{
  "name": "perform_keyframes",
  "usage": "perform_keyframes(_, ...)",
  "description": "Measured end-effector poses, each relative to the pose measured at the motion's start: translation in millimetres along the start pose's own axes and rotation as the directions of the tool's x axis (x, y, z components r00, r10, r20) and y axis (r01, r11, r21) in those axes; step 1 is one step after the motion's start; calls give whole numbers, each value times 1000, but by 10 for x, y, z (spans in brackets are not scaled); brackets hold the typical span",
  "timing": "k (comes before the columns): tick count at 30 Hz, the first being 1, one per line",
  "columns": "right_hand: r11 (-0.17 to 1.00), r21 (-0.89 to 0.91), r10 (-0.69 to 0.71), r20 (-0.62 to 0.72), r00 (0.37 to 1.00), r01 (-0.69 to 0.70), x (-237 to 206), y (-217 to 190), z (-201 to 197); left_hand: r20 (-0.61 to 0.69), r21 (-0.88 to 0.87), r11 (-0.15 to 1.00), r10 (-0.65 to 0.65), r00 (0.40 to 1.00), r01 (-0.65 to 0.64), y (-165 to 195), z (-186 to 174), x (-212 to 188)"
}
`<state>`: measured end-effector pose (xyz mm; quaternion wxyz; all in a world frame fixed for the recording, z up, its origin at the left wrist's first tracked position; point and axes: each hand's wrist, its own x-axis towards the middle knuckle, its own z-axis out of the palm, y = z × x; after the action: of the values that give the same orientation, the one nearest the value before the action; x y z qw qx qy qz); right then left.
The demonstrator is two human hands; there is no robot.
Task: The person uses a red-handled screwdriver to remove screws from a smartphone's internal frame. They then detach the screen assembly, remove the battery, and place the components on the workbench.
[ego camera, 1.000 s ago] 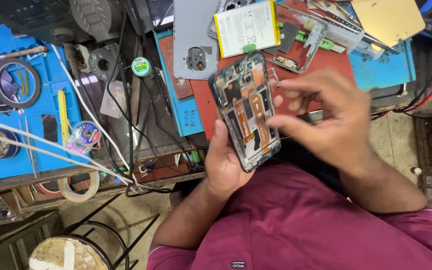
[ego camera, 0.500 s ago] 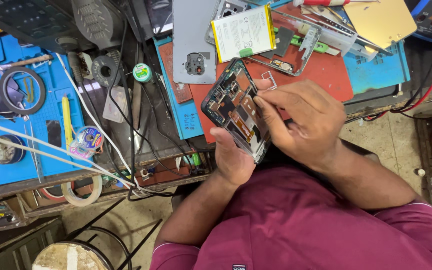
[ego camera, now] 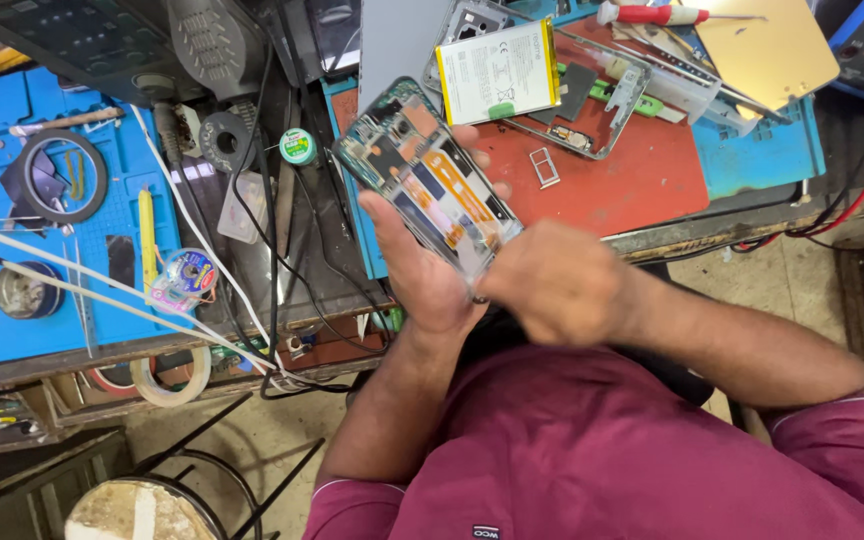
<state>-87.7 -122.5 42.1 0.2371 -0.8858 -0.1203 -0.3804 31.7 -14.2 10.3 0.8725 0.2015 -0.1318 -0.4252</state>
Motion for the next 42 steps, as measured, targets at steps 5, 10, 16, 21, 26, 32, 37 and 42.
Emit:
perform_keyframes(5, 918, 166, 375, -74, 924, -360, 16, -55, -74, -30, 18, 999, -40, 999, 41, -38, -46, -9)
perform_keyframes(10, 522, 701, 635, 63, 770, -487, 148, -87, -82, -13, -3, 998, -57, 998, 57, -57, -18, 14)
perform_keyframes(16, 908, 136, 398, 21, 917, -397, 203, -65, -147, -16, 0, 997, -75, 997, 75, -39, -20, -19)
perform_keyframes(21, 833, 233, 515, 2, 857, -502, 140, -146, -134, 81, 20, 1000, -14, 997, 12, 6, -71, -8)
perform_keyframes(26, 914, 76, 404, -65, 912, -399, 143, -213, -228, 22, 99, 995, -9, 1000, 7, 44, -4, -17)
perform_keyframes(32, 941, -54, 336, 56, 940, -333, 157, -55, -178, 31, 143, 987, -74, 997, 69, 53, 112, -29)
perform_keyframes(37, 939, -77, 337, -8, 942, -336, 83, -72, -63, 65, 158, 986, -53, 996, 42, 26, 37, -16)
perform_keyframes(42, 935, -33, 354, 0, 935, -354, -4, -148, -39, 81, 129, 991, -56, 995, 45, -40, -56, -42)
